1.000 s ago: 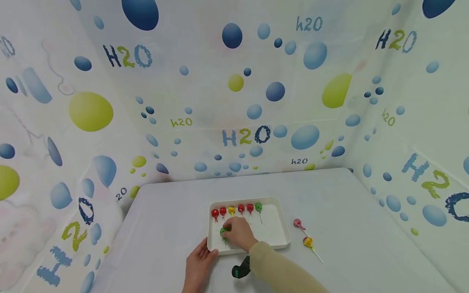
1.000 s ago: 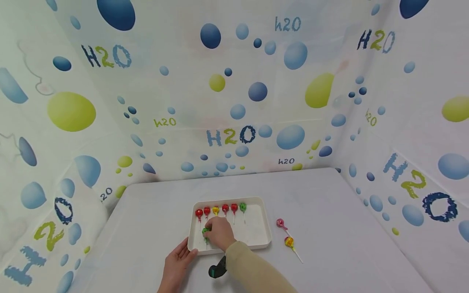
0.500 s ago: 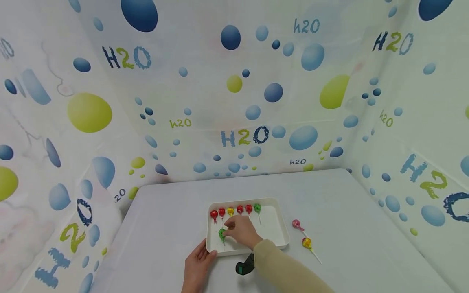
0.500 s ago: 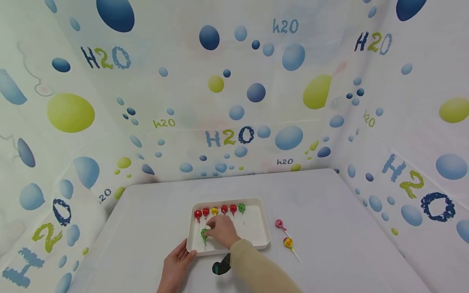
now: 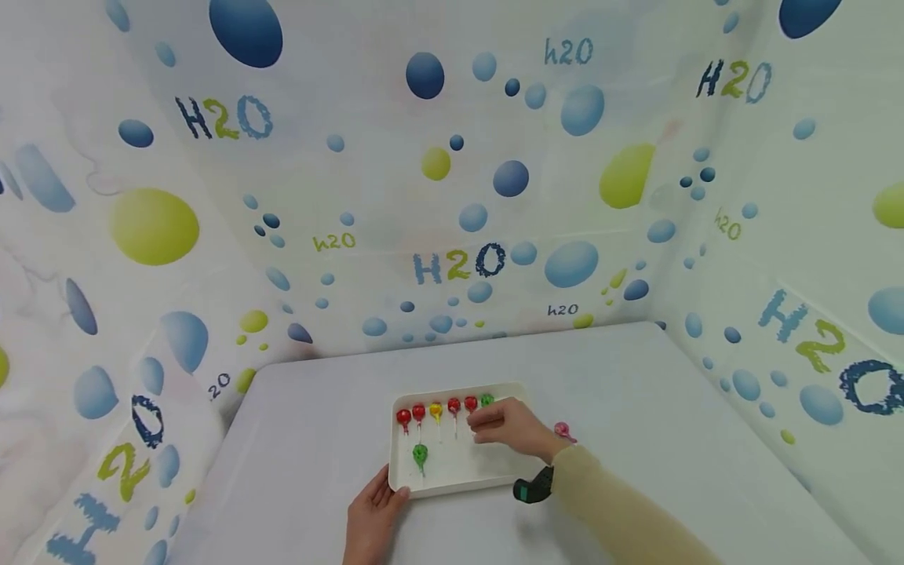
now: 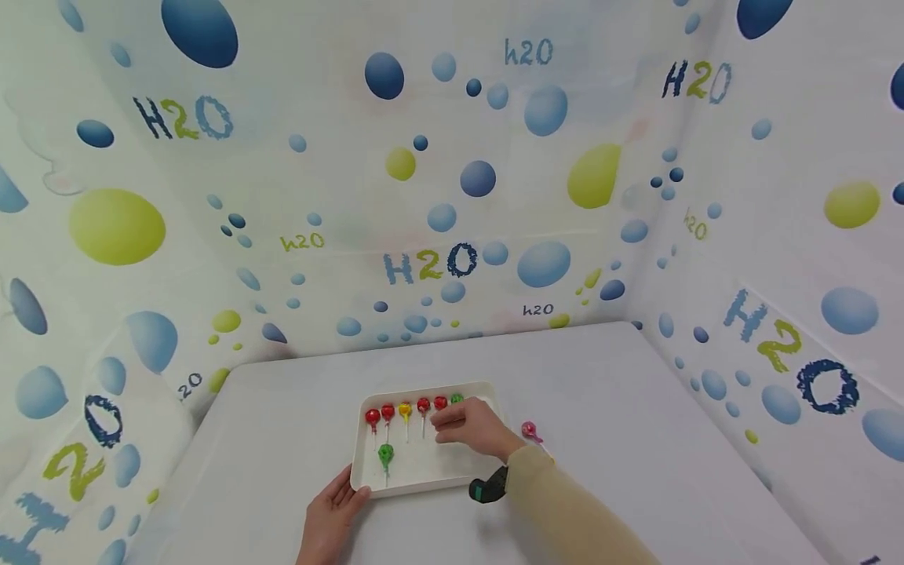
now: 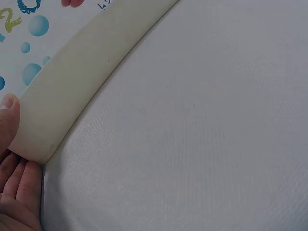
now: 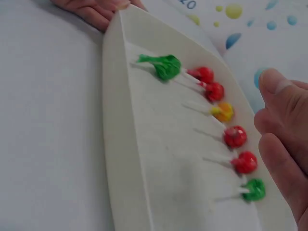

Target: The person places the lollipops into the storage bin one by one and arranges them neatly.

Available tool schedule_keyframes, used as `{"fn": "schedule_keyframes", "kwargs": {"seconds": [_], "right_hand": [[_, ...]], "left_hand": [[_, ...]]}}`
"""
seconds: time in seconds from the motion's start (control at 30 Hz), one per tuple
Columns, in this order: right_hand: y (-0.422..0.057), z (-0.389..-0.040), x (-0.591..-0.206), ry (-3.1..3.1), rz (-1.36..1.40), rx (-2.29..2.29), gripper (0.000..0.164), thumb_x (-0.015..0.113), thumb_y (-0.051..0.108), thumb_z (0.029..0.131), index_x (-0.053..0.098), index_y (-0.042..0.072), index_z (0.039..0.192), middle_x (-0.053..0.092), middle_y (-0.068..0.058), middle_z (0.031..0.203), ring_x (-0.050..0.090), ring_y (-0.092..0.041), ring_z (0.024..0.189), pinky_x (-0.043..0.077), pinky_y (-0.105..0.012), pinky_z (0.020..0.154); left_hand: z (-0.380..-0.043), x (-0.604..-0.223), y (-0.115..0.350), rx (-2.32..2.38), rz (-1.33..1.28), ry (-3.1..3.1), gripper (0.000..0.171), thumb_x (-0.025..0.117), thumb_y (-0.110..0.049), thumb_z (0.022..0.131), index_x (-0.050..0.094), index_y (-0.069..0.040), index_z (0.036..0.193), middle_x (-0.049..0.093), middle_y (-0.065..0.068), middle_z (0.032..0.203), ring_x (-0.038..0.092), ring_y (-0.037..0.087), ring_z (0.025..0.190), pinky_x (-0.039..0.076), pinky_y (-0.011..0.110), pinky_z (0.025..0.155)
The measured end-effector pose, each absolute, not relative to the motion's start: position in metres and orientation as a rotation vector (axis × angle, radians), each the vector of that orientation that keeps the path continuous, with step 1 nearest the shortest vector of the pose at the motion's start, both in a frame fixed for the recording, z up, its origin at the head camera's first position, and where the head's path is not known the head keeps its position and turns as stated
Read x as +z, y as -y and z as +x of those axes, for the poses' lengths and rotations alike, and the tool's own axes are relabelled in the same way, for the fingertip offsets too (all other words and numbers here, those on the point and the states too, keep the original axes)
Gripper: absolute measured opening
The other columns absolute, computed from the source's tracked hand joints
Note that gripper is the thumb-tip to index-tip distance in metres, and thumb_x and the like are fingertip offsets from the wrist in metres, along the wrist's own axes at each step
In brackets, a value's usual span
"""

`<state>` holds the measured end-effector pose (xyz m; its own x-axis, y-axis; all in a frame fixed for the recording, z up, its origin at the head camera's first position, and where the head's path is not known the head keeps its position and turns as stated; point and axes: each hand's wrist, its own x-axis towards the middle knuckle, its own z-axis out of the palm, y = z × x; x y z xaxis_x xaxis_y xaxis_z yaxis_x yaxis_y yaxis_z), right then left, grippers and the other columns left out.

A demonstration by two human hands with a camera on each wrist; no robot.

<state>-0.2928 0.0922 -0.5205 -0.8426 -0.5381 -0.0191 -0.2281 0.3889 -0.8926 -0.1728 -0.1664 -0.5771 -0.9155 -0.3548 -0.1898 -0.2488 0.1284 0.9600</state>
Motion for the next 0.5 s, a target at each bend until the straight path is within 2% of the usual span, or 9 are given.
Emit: {"fn": "schedule_keyframes", "kwargs": {"seconds": [0.13, 0.27, 0.5], "right_hand": [[-0.137, -0.302, -0.513, -2.354, -0.650, -1.437, 0.033, 0.075, 0.012, 0.094, 0.072, 0.001, 0.125, 0.074, -0.018, 0.123, 0.073, -0.025, 0.112, 0.064, -0.035, 0.095], [-0.183, -0.313, -0.512, -2.430, -0.575, -1.402, 0.032, 0.074, 0.012, 0.095, 0.072, 0.002, 0.125, 0.075, -0.015, 0.121, 0.074, -0.023, 0.106, 0.065, -0.037, 0.092], [-0.234, -0.321, -0.526, -2.485, -0.501, -1.373, 0.031, 0.069, 0.005, 0.097, 0.069, -0.003, 0.127, 0.071, -0.022, 0.126, 0.072, -0.027, 0.111, 0.064, -0.040, 0.097]], "left_hand": [[-0.174, -0.578, 0.167, -1.919, 0.638, 2.312, 0.073, 0.078, -0.014, 0.091, 0.042, 0.010, 0.150, 0.043, 0.034, 0.151, 0.046, 0.046, 0.141, 0.059, 0.029, 0.100], [-0.175, -0.578, 0.167, -1.900, 0.655, 2.325, 0.072, 0.077, -0.014, 0.092, 0.042, 0.008, 0.150, 0.043, 0.032, 0.152, 0.046, 0.045, 0.141, 0.058, 0.029, 0.100], [-0.175, -0.578, 0.164, -1.910, 0.685, 2.324, 0.073, 0.076, -0.014, 0.093, 0.039, 0.008, 0.152, 0.041, 0.033, 0.154, 0.044, 0.045, 0.142, 0.057, 0.030, 0.101]]}}
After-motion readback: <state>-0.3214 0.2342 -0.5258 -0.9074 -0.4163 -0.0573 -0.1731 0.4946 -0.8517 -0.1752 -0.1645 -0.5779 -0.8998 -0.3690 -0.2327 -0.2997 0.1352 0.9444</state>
